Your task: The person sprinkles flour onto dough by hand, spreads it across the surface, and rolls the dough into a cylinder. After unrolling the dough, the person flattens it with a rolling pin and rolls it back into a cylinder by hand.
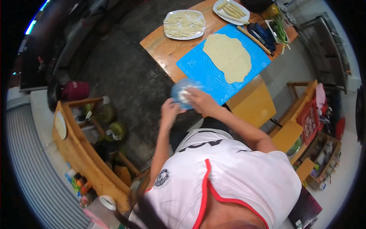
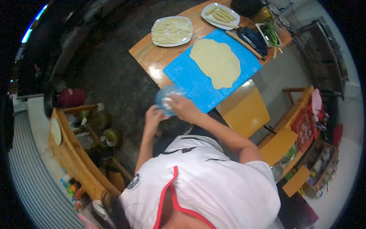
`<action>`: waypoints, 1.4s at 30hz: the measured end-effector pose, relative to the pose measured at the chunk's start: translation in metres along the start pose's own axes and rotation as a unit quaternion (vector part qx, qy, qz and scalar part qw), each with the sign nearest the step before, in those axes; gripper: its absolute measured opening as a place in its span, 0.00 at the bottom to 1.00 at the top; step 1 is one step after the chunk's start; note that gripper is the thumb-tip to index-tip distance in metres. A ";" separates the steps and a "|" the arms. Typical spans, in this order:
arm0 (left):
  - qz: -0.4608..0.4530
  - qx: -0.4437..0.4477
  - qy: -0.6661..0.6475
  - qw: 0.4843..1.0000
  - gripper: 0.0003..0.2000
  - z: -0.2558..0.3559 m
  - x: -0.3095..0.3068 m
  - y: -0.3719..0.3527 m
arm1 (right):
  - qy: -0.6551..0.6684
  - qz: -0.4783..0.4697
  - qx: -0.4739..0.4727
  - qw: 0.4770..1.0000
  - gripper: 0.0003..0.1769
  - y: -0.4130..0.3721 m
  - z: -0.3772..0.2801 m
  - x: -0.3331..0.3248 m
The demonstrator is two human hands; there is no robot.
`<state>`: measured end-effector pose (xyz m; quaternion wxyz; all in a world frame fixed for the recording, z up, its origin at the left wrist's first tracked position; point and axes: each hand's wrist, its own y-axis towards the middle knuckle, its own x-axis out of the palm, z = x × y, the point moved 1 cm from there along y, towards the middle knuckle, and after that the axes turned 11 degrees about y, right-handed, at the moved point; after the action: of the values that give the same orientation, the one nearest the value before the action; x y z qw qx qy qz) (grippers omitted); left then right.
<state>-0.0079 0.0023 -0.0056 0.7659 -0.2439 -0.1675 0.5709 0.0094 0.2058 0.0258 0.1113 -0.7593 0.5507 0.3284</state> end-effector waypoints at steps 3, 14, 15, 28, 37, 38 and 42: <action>-0.100 0.046 -0.039 0.993 0.13 0.035 0.142 0.048 | -0.095 -0.027 -0.030 0.995 0.22 -0.043 0.070 -0.112; -0.150 0.052 -0.046 0.986 0.08 0.036 0.198 0.072 | -0.010 0.082 0.051 0.995 0.12 -0.059 0.100 -0.185; -0.149 0.057 -0.040 0.986 0.08 0.036 0.201 0.076 | 0.020 0.090 0.095 0.991 0.12 -0.057 0.097 -0.191; -0.121 0.056 -0.039 0.990 0.15 0.049 0.240 0.123 | 0.446 0.139 0.354 0.810 0.14 -0.024 0.150 -0.237; 0.072 0.020 -0.086 0.994 0.14 0.007 0.196 0.126 | 0.241 -0.006 0.296 0.924 0.13 -0.001 0.255 -0.250; 0.086 0.019 -0.086 0.992 0.14 0.000 0.187 0.125 | 0.227 -0.028 0.302 0.925 0.13 0.008 0.257 -0.255; 0.189 -0.022 -0.133 0.973 0.07 0.011 0.179 0.096 | 0.250 -0.132 0.282 0.917 0.13 0.033 0.311 -0.260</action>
<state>-0.0373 0.1979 -0.0543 0.6092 -0.2103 -0.2309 0.7289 -0.1837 0.5572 -0.0430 0.2216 -0.8194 0.5253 -0.0586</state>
